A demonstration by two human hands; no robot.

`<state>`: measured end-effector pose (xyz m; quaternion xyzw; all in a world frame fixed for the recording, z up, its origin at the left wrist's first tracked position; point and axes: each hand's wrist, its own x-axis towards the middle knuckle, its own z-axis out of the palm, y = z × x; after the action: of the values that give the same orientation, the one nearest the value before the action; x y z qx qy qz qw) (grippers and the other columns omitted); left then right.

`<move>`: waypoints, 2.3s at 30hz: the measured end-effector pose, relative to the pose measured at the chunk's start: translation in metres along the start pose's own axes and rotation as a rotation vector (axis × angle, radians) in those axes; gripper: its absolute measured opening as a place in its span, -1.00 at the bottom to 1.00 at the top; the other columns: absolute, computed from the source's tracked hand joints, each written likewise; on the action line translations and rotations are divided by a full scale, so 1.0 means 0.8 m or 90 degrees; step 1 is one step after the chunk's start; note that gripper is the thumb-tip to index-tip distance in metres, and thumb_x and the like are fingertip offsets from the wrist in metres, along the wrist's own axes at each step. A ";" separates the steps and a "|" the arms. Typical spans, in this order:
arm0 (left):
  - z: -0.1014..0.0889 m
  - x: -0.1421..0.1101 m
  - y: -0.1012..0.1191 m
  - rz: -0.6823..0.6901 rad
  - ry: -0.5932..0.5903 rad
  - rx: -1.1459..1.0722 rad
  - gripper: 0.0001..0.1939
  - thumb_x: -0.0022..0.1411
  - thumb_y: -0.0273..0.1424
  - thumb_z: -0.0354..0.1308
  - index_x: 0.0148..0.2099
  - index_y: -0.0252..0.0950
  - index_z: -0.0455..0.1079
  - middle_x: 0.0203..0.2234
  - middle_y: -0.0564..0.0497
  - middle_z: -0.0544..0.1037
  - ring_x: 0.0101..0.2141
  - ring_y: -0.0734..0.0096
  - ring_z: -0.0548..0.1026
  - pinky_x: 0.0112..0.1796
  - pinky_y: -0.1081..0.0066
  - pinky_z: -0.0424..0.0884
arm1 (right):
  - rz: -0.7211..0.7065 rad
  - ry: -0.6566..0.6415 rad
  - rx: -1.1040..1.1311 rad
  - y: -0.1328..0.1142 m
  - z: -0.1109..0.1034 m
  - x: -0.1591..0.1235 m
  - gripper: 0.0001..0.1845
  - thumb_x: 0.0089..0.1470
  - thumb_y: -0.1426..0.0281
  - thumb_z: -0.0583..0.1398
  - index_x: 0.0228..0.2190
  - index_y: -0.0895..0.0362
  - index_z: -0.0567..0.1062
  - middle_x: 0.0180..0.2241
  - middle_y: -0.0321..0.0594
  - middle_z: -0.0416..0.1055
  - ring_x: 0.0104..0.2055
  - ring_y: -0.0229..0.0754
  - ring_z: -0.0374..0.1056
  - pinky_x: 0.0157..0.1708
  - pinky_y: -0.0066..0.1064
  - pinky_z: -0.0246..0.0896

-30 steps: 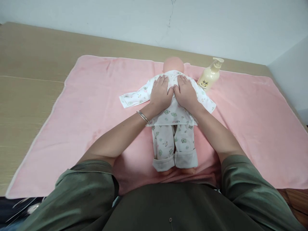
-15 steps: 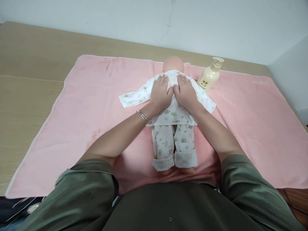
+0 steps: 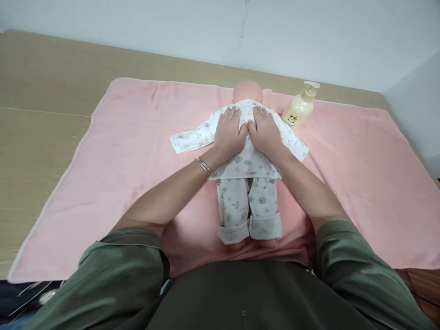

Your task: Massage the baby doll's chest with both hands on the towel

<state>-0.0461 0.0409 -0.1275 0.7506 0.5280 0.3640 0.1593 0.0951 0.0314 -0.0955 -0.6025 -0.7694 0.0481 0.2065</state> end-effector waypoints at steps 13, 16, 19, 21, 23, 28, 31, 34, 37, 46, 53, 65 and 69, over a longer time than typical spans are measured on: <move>0.002 0.000 -0.004 0.004 0.001 0.003 -0.40 0.37 -0.10 -0.14 0.32 -0.30 0.19 0.35 -0.16 0.22 0.37 0.07 0.09 0.39 0.04 -0.07 | 0.008 -0.013 -0.008 -0.003 -0.003 -0.001 -0.37 0.25 0.34 -0.11 0.25 0.42 0.18 0.32 0.15 0.15 0.41 0.07 0.01 0.40 0.02 -0.13; 0.003 0.000 -0.004 0.007 0.008 -0.001 -0.40 0.37 -0.08 -0.14 0.32 -0.27 0.19 0.34 -0.14 0.24 0.37 0.08 0.10 0.39 0.04 -0.06 | -0.002 -0.005 -0.004 0.000 0.000 0.000 -0.38 0.27 0.31 -0.13 0.25 0.34 0.20 0.32 0.10 0.17 0.40 0.07 0.02 0.40 0.07 -0.13; 0.002 0.000 -0.004 0.009 0.009 -0.014 -0.39 0.36 -0.07 -0.14 0.32 -0.25 0.18 0.34 -0.13 0.24 0.38 0.08 0.08 0.39 0.03 -0.07 | -0.006 -0.001 0.003 0.004 0.003 0.001 -0.38 0.27 0.29 -0.14 0.26 0.33 0.20 0.32 0.10 0.17 0.40 0.08 0.02 0.39 0.09 -0.14; 0.001 0.000 -0.003 0.004 0.002 -0.016 -0.39 0.36 -0.07 -0.14 0.32 -0.27 0.18 0.35 -0.13 0.23 0.38 0.08 0.08 0.39 0.03 -0.08 | -0.006 0.002 0.010 0.005 0.004 0.001 -0.37 0.28 0.27 -0.13 0.26 0.33 0.20 0.32 0.10 0.17 0.40 0.09 0.02 0.39 0.10 -0.14; 0.000 0.000 -0.002 -0.001 -0.007 -0.014 -0.38 0.36 -0.07 -0.14 0.33 -0.29 0.17 0.35 -0.15 0.21 0.38 0.06 0.07 0.39 0.02 -0.08 | -0.007 0.005 0.017 0.005 0.004 0.001 -0.37 0.28 0.25 -0.12 0.26 0.30 0.21 0.32 0.07 0.18 0.40 0.08 0.02 0.39 0.10 -0.14; -0.001 0.000 0.001 -0.005 -0.010 -0.010 -0.38 0.36 -0.08 -0.15 0.32 -0.30 0.17 0.35 -0.16 0.20 0.38 0.07 0.07 0.39 0.02 -0.09 | -0.005 -0.003 0.007 0.004 0.003 0.001 -0.37 0.29 0.25 -0.13 0.25 0.34 0.21 0.32 0.11 0.17 0.40 0.09 0.02 0.39 0.09 -0.13; 0.000 0.000 0.001 -0.008 -0.009 -0.005 -0.39 0.36 -0.09 -0.14 0.32 -0.31 0.17 0.35 -0.17 0.21 0.38 0.06 0.07 0.39 0.02 -0.08 | -0.005 0.000 0.005 0.004 0.003 0.001 -0.37 0.30 0.24 -0.14 0.25 0.35 0.21 0.31 0.12 0.17 0.40 0.08 0.03 0.39 0.07 -0.12; 0.000 0.000 0.001 -0.006 -0.012 -0.006 -0.39 0.36 -0.09 -0.15 0.32 -0.31 0.17 0.35 -0.17 0.20 0.38 0.06 0.07 0.39 0.01 -0.09 | -0.010 0.009 0.012 0.005 0.005 0.001 -0.37 0.30 0.22 -0.14 0.25 0.31 0.22 0.31 0.09 0.18 0.40 0.08 0.03 0.39 0.09 -0.11; -0.001 0.000 0.001 -0.005 -0.009 -0.008 -0.39 0.36 -0.09 -0.15 0.32 -0.29 0.17 0.35 -0.16 0.21 0.38 0.07 0.07 0.39 0.03 -0.09 | -0.010 0.008 0.012 0.005 0.005 0.001 -0.38 0.29 0.25 -0.13 0.25 0.31 0.21 0.31 0.09 0.18 0.40 0.09 0.03 0.38 0.11 -0.11; 0.001 0.000 -0.002 -0.002 -0.008 -0.027 -0.38 0.35 -0.07 -0.13 0.32 -0.28 0.17 0.35 -0.15 0.21 0.38 0.07 0.06 0.39 0.02 -0.11 | 0.004 -0.001 0.004 0.000 0.001 0.000 -0.39 0.27 0.30 -0.12 0.24 0.35 0.22 0.32 0.11 0.17 0.40 0.07 0.03 0.39 0.05 -0.12; -0.001 0.000 0.001 -0.010 -0.010 -0.010 -0.37 0.36 -0.08 -0.15 0.32 -0.32 0.18 0.35 -0.19 0.21 0.38 0.04 0.07 0.38 0.00 -0.09 | -0.004 0.002 0.008 0.001 0.001 -0.001 -0.38 0.28 0.28 -0.13 0.25 0.32 0.21 0.32 0.10 0.17 0.40 0.08 0.02 0.39 0.09 -0.12; 0.002 0.000 -0.003 0.005 0.006 -0.013 -0.39 0.36 -0.07 -0.14 0.32 -0.26 0.19 0.34 -0.14 0.23 0.37 0.07 0.09 0.39 0.02 -0.07 | -0.006 0.005 0.014 0.004 0.004 0.001 -0.37 0.27 0.27 -0.12 0.25 0.33 0.22 0.32 0.09 0.18 0.40 0.08 0.03 0.39 0.08 -0.11; 0.000 0.000 -0.001 -0.003 -0.001 -0.009 -0.39 0.36 -0.08 -0.14 0.32 -0.29 0.19 0.34 -0.16 0.22 0.37 0.06 0.09 0.39 0.03 -0.07 | -0.007 0.008 0.020 0.006 0.005 0.001 -0.37 0.29 0.24 -0.12 0.25 0.30 0.22 0.32 0.07 0.18 0.40 0.08 0.03 0.39 0.10 -0.12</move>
<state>-0.0463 0.0411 -0.1280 0.7486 0.5271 0.3665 0.1659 0.0978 0.0341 -0.1003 -0.5951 -0.7707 0.0552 0.2211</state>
